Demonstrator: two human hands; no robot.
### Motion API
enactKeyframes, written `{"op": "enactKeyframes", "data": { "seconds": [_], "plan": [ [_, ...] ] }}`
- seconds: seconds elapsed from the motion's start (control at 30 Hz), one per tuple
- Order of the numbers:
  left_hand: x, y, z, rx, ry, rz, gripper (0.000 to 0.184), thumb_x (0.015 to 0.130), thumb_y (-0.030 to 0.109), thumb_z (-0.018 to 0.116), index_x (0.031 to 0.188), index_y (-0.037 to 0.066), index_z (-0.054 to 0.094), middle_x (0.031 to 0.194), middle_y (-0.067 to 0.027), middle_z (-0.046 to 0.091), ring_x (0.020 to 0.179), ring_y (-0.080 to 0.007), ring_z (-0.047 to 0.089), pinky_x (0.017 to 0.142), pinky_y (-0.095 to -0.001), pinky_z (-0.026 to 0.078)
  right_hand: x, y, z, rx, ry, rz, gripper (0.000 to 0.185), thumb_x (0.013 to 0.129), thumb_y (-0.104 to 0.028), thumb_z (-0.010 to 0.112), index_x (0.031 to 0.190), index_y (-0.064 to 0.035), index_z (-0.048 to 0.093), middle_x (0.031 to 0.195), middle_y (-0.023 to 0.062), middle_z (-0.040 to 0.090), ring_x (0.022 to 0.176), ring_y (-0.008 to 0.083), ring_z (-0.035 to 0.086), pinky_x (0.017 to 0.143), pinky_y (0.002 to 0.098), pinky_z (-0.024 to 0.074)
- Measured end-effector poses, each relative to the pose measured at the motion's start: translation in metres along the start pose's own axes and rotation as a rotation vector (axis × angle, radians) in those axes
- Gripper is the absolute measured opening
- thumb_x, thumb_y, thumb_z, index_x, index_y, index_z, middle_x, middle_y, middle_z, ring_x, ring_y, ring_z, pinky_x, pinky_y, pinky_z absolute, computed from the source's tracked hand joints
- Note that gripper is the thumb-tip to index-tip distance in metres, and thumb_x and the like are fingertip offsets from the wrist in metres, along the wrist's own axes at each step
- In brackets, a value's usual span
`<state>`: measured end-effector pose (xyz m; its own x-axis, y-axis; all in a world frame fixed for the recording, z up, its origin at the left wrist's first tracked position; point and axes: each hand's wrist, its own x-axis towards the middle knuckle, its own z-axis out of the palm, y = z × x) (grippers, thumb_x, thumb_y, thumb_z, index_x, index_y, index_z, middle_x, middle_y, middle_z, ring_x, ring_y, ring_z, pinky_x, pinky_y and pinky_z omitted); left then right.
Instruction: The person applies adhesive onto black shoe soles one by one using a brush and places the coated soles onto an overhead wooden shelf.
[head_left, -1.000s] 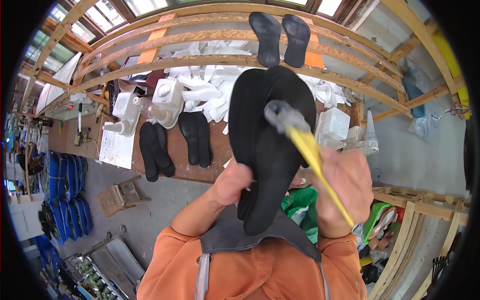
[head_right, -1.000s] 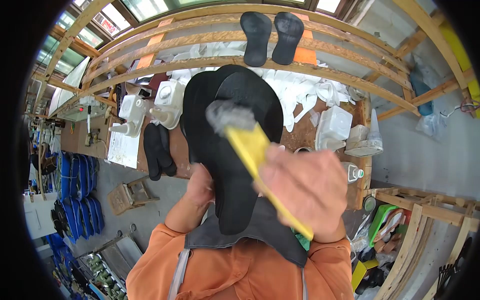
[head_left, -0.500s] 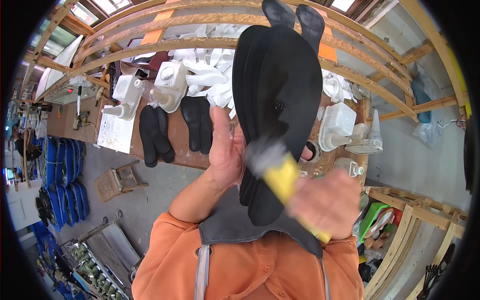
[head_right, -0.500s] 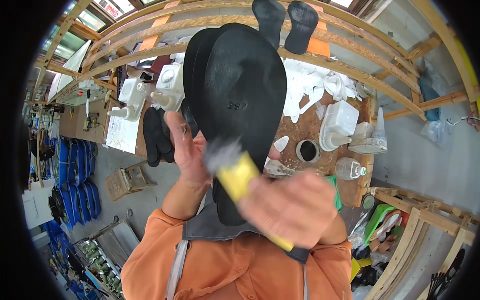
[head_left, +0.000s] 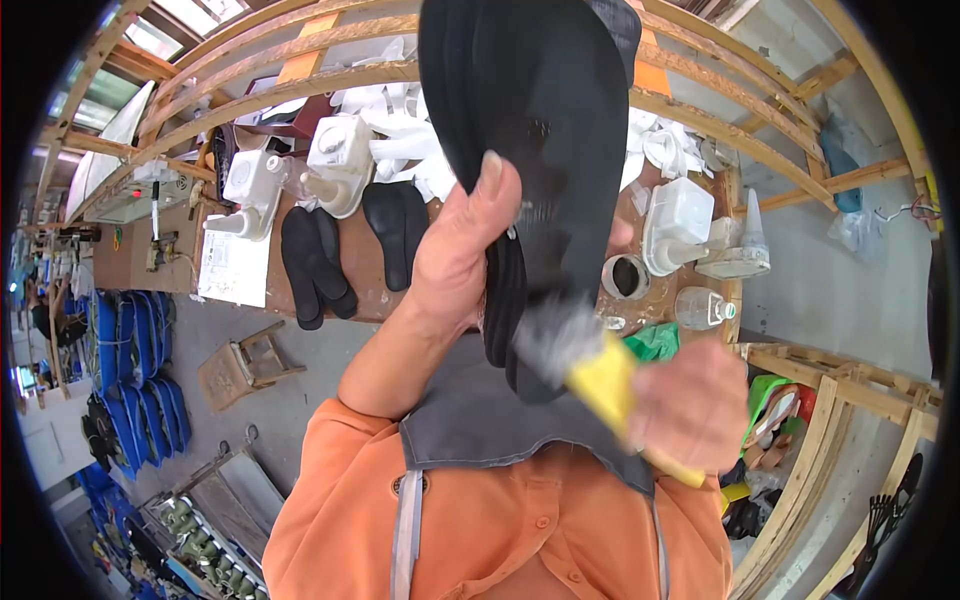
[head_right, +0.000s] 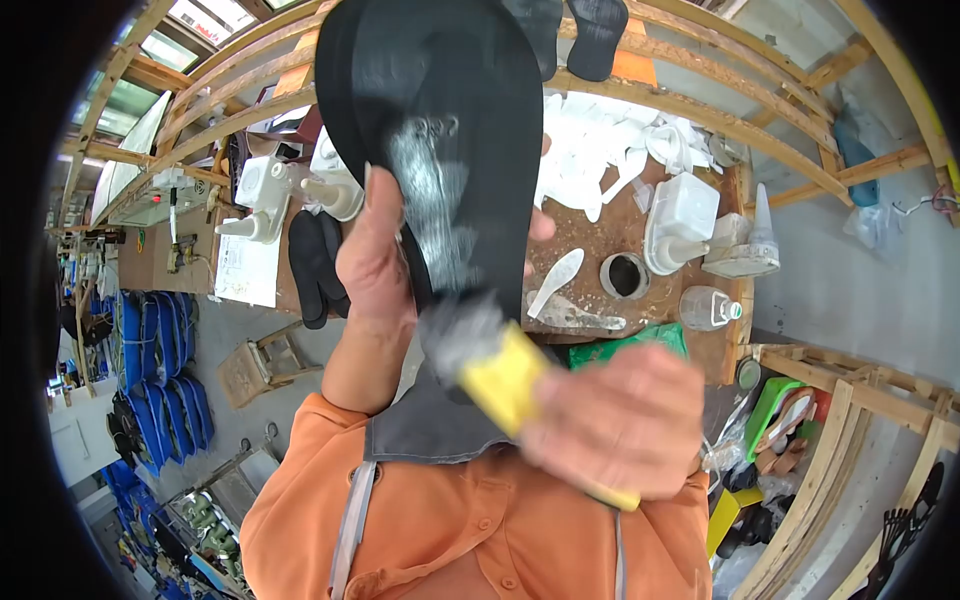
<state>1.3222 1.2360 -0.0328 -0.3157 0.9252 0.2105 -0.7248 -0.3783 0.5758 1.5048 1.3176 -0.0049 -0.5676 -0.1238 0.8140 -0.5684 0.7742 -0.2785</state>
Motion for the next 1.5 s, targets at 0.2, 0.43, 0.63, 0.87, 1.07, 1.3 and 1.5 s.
{"op": "enactKeyframes", "data": {
  "seconds": [0.2, 0.43, 0.63, 0.87, 1.07, 1.3, 1.5],
  "plan": [
    [0.006, 0.009, 0.003, -0.028, 0.0, 0.115, 0.048, 0.099, 0.04, 0.036, 0.126, 0.001, 0.044, 0.104, -0.0146, 0.063, 0.09, -0.0278, 0.066, 0.067, -0.0319, 0.055, 0.008, 0.009, 0.004, -0.053, 0.045, -0.01, 0.011, 0.076, -0.005, 0.065, 0.085, -0.0088, 0.071, 0.087, 0.0054, 0.069, 0.053, 0.0099, 0.048, 0.049, 0.0219, 0.0342],
    [0.007, 0.015, 0.007, -0.117, 0.173, 0.136, 0.049, 0.097, 0.044, 0.038, 0.129, 0.007, 0.045, 0.108, -0.0099, 0.063, 0.091, -0.0289, 0.067, 0.066, -0.0331, 0.057, 0.002, -0.001, -0.006, 0.058, -0.095, -0.121, 0.012, 0.076, -0.007, 0.065, 0.086, -0.0089, 0.072, 0.087, 0.0073, 0.069, 0.052, 0.0097, 0.048, 0.049, 0.0221, 0.0335],
    [0.01, 0.017, 0.009, -0.065, 0.129, 0.114, 0.054, 0.096, 0.047, 0.037, 0.13, 0.006, 0.044, 0.11, -0.0129, 0.062, 0.092, -0.0304, 0.066, 0.063, -0.0328, 0.057, 0.014, 0.011, -0.027, -0.054, -0.068, -0.079, 0.012, 0.076, -0.008, 0.065, 0.087, -0.0093, 0.071, 0.086, 0.0075, 0.069, 0.053, 0.009, 0.048, 0.048, 0.0221, 0.0331],
    [0.003, 0.022, 0.008, -0.199, 0.076, 0.054, 0.061, 0.094, 0.05, 0.039, 0.134, 0.005, 0.039, 0.12, -0.0163, 0.057, 0.097, -0.0319, 0.064, 0.072, -0.0387, 0.057, 0.019, 0.024, -0.029, 0.086, -0.065, -0.059, 0.007, 0.077, -0.01, 0.066, 0.082, -0.0103, 0.07, 0.084, 0.0067, 0.069, 0.051, 0.0103, 0.048, 0.049, 0.0229, 0.0356],
    [0.005, 0.019, 0.009, -0.262, -0.043, 0.151, 0.062, 0.095, 0.048, 0.035, 0.139, 0.005, 0.032, 0.131, -0.0224, 0.046, 0.104, -0.0374, 0.059, 0.073, -0.0404, 0.057, -0.001, 0.025, -0.037, 0.104, -0.039, -0.114, 0.009, 0.074, -0.006, 0.066, 0.081, -0.0065, 0.071, 0.08, 0.0089, 0.068, 0.046, 0.0098, 0.046, 0.047, 0.022, 0.0357],
    [0.001, 0.014, 0.013, -0.15, 0.121, 0.312, 0.061, 0.095, 0.046, 0.035, 0.14, 0.005, 0.033, 0.135, -0.0227, 0.044, 0.108, -0.0376, 0.057, 0.079, -0.0443, 0.054, 0.002, -0.015, -0.032, 0.58, 0.368, 0.657, 0.016, 0.073, -0.001, 0.067, 0.088, 0.0022, 0.069, 0.074, 0.0132, 0.067, 0.041, 0.0105, 0.048, 0.04, 0.0197, 0.0362],
    [-0.02, 0.007, 0.01, 0.057, 0.356, 0.343, 0.058, 0.096, 0.044, 0.035, 0.141, 0.006, 0.033, 0.138, -0.0184, 0.043, 0.114, -0.0369, 0.054, 0.091, -0.0479, 0.046, 0.03, 0.023, -0.017, 0.602, 0.717, 0.984, 0.021, 0.073, 0.004, 0.066, 0.093, 0.0051, 0.066, 0.07, 0.0119, 0.065, 0.037, 0.0115, 0.05, 0.035, 0.0191, 0.0377]
  ]
}}
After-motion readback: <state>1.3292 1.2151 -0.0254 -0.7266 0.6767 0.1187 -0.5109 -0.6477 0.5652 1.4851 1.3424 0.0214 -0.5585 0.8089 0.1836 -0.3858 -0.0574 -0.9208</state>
